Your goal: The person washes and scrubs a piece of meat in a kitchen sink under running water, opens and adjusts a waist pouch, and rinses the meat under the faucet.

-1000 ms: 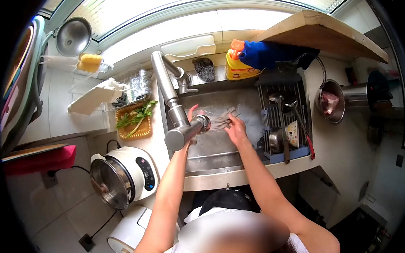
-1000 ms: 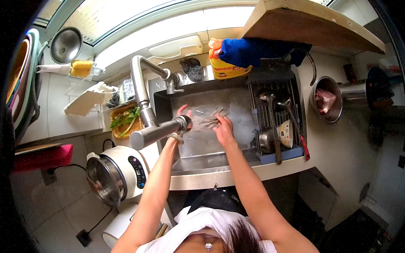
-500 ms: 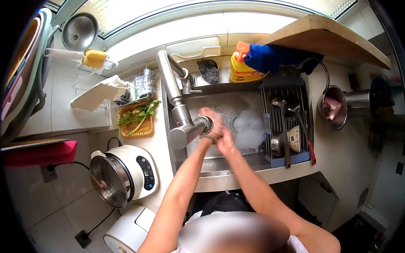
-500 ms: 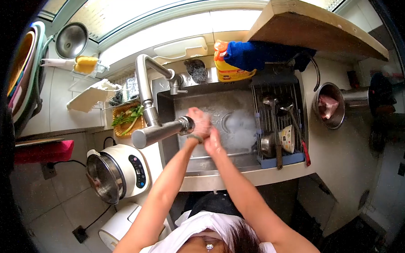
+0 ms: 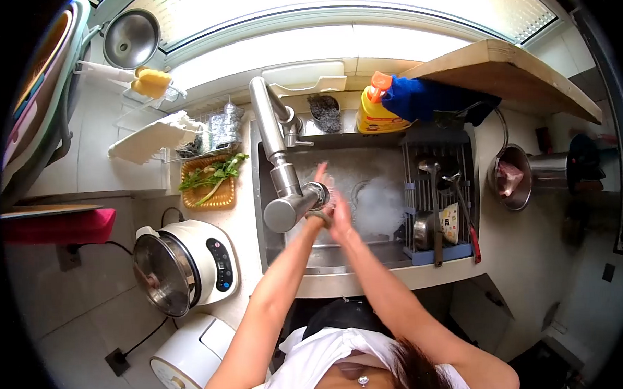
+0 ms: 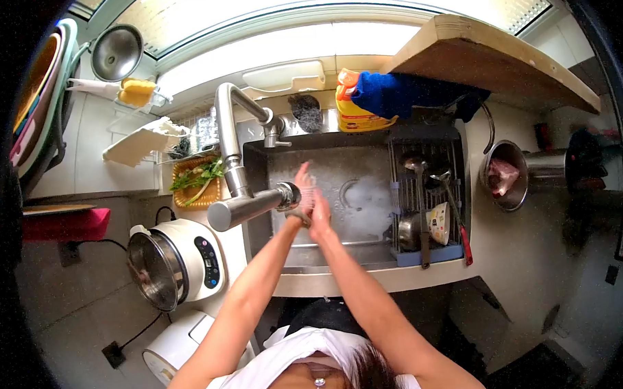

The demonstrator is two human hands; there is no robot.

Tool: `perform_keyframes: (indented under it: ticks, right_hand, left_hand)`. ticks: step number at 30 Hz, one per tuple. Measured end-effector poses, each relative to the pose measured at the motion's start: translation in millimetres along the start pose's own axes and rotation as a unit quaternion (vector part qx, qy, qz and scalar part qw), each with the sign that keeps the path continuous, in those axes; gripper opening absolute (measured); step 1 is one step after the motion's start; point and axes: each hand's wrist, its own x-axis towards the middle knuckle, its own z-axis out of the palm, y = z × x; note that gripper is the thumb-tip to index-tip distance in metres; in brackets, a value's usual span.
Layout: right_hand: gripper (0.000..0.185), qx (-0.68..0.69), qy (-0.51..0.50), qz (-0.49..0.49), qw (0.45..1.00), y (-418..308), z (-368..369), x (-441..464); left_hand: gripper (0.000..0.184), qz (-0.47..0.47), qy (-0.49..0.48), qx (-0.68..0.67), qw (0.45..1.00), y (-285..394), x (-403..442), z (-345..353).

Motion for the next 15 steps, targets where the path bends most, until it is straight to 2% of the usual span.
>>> perform_keyframes:
  ticks: [1, 2, 3, 4, 5, 6, 7, 8, 10, 11, 12, 14, 15]
  right_hand:
    - [0.046, 0.03, 0.024, 0.033, 0.999, -24.4, 10.5, 5.2]
    - [0.047, 0.06, 0.048, 0.069, 0.995, -42.0, 12.4, 8.8]
    - [0.048, 0.155, -0.044, 0.053, 0.986, -21.2, -28.7, 37.6]
    - [0.048, 0.155, -0.045, 0.053, 0.986, -17.7, -25.1, 33.9]
    - [0.047, 0.096, 0.002, 0.094, 0.991, -12.4, -20.3, 20.1]
    - [0.046, 0.038, 0.047, 0.134, 0.989, -5.8, -11.6, 7.6]
    - [0.046, -0.047, -0.028, -0.026, 0.998, 0.4, 0.0, -4.3]
    - [0.046, -0.051, -0.027, -0.026, 0.998, -5.8, 2.7, -5.7]
    - [0.045, -0.031, 0.023, 0.073, 0.997, -18.1, 13.5, -0.6]
    - [0.048, 0.059, 0.014, 0.195, 0.979, -40.8, 18.9, 9.4]
    - [0.048, 0.06, 0.014, 0.198, 0.978, -40.5, 12.0, 19.8]
    - [0.05, 0.034, -0.011, 0.05, 0.998, -27.4, -10.0, 38.5]
    - [0.05, -0.008, -0.024, 0.056, 0.998, -22.8, -5.5, 30.2]
  left_hand:
    - [0.046, 0.031, -0.048, 0.136, 0.989, 18.0, -20.3, 6.5]
    - [0.047, 0.077, -0.075, 0.172, 0.979, 48.0, -36.7, 10.8]
    - [0.048, 0.126, -0.098, 0.205, 0.966, 79.9, -53.2, 15.2]
    - [0.049, 0.098, -0.094, 0.207, 0.969, 85.5, -56.2, 17.2]
    - [0.049, 0.095, -0.092, 0.204, 0.97, 71.4, -43.4, 11.3]
    - [0.049, 0.008, -0.056, 0.131, 0.99, 47.7, -15.2, -1.9]
    - [0.049, -0.036, -0.04, 0.092, 0.994, 41.6, -7.9, -3.5]
    - [0.049, -0.079, -0.019, 0.052, 0.995, 41.6, -1.0, -4.7]
    - [0.05, -0.018, -0.022, 0.151, 0.988, 41.0, -5.7, -0.3]
    - [0.049, 0.026, -0.064, 0.143, 0.987, 25.0, -23.0, 7.3]
    - [0.047, 0.084, -0.071, 0.151, 0.982, 68.8, -47.0, 18.5]
    - [0.047, 0.103, -0.055, 0.152, 0.981, 82.6, -54.9, 20.2]
    - [0.047, 0.022, -0.044, 0.147, 0.988, 69.7, -40.9, 16.2]
